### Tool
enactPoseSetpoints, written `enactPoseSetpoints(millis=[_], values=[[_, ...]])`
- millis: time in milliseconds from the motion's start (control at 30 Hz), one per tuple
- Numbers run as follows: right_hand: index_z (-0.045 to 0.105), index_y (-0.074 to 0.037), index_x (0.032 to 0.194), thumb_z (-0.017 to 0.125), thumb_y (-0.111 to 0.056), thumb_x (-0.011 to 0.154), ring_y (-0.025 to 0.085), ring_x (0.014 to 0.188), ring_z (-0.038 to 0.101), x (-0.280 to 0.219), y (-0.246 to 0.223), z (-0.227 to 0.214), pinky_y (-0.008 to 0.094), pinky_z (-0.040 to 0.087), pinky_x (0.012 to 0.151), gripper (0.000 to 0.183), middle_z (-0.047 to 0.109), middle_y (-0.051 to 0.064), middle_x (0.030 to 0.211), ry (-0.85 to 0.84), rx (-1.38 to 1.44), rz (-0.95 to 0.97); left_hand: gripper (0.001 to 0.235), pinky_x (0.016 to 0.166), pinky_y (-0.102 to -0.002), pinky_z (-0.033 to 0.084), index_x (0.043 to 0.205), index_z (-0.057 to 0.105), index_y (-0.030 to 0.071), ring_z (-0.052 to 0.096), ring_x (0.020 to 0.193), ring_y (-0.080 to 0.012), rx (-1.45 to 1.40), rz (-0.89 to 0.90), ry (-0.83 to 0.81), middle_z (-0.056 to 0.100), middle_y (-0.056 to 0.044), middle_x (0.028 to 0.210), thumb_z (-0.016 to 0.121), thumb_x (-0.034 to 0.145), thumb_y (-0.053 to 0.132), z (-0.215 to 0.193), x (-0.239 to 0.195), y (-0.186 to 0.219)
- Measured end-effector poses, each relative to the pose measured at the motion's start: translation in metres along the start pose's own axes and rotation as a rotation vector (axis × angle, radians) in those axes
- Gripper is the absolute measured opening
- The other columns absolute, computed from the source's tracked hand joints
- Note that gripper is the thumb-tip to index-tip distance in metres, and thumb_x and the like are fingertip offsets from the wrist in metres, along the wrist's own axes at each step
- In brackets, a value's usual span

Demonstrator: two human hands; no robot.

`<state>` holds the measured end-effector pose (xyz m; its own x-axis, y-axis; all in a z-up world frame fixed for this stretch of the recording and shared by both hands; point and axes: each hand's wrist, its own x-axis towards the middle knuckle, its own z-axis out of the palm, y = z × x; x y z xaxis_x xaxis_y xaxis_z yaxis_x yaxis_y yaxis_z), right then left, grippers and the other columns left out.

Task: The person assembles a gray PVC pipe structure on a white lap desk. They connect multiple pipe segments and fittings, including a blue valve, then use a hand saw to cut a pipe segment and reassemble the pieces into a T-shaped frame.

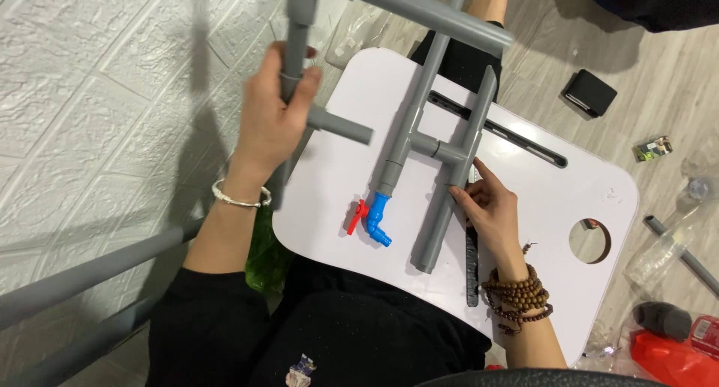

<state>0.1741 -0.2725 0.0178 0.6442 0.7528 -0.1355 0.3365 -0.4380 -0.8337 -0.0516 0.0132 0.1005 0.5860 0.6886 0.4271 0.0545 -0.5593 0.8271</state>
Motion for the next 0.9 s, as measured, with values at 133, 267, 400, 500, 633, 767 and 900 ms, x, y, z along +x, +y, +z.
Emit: enactPoseSetpoints(millis=[133, 267, 400, 500, 633, 767, 900], values=[[0.052, 0.005, 0.152, 0.073, -0.019, 0.094, 0.014, 0.046, 0.055, 0.0, 0.002, -0.003, 0.022, 0.046, 0.038, 0.067, 0.068, 0.012, 0.072, -0.013, 0.097, 0.011, 0.025, 0.047, -0.026, 0.034, 0.124, 0.062, 0.005, 0.042, 0.05, -0.0077, -0.197, -0.122, -0.165, 0.044, 0.008, 0.064, 0.055, 0.109, 0.024, 0.032, 0.002, 0.008], [0.049, 0.011, 0.15, 0.059, -0.011, 0.107, 0.024, 0.046, 0.063, 0.002, 0.018, -0.007, 0.032, 0.054, 0.035, 0.049, 0.065, 0.016, 0.068, 0.013, 0.265, -0.098, 0.021, 0.033, -0.025, 0.051, 0.107, 0.066, 0.006, 0.063, 0.04, -0.0166, -0.426, -0.165, -0.35, 0.061, -0.007, 0.058, 0.063, 0.107, 0.026, 0.072, 0.0, 0.0], [0.057, 0.007, 0.145, 0.052, -0.011, 0.109, 0.025, 0.048, 0.064, 0.005, 0.035, -0.02, 0.034, 0.054, 0.042, 0.04, 0.064, 0.014, 0.068, 0.009, 0.357, -0.157, 0.019, 0.033, -0.026, 0.049, 0.095, 0.063, 0.007, 0.063, 0.04, -0.0164, -0.362, -0.138, -0.538, 0.062, -0.01, 0.052, 0.065, 0.102, 0.024, 0.085, 0.003, 0.03], [0.055, 0.008, 0.147, 0.046, -0.032, 0.111, 0.024, 0.051, 0.062, 0.0, 0.042, -0.033, 0.032, 0.053, 0.044, 0.054, 0.061, 0.017, 0.068, -0.029, 0.626, -0.134, 0.03, 0.038, -0.028, 0.043, 0.097, 0.063, 0.005, 0.055, 0.044, -0.0129, -0.331, -0.077, -0.603, 0.056, -0.006, 0.053, 0.065, 0.104, 0.034, 0.108, -0.006, 0.022], [0.052, 0.001, 0.15, 0.046, -0.069, 0.102, 0.023, 0.051, 0.067, 0.003, 0.065, -0.059, 0.032, 0.056, 0.039, 0.085, 0.065, 0.015, 0.072, -0.144, 0.947, -0.084, 0.032, 0.042, -0.025, 0.041, 0.096, 0.063, 0.005, 0.05, 0.045, -0.0112, -0.314, -0.062, -0.665, 0.054, -0.004, 0.053, 0.063, 0.106, 0.035, 0.117, -0.009, 0.027], [0.045, 0.012, 0.149, 0.035, -0.076, 0.1, 0.031, 0.051, 0.071, -0.002, 0.072, -0.071, 0.035, 0.061, 0.038, 0.102, 0.068, 0.028, 0.078, -0.319, 1.127, -0.193, 0.036, 0.044, -0.025, 0.04, 0.099, 0.065, 0.002, 0.048, 0.046, -0.012, -0.28, -0.062, -0.787, 0.053, -0.004, 0.054, 0.058, 0.107, 0.037, 0.112, -0.008, 0.043], [0.049, 0.013, 0.144, 0.06, -0.077, 0.093, 0.028, 0.055, 0.075, -0.009, 0.066, -0.073, 0.035, 0.064, 0.041, 0.104, 0.071, 0.027, 0.082, -0.376, 0.95, -0.244, 0.027, 0.046, -0.022, 0.046, 0.108, 0.064, 0.003, 0.056, 0.045, -0.0126, -0.161, 0.094, -0.829, 0.061, -0.007, 0.057, 0.062, 0.106, 0.029, 0.107, -0.008, 0.052]])
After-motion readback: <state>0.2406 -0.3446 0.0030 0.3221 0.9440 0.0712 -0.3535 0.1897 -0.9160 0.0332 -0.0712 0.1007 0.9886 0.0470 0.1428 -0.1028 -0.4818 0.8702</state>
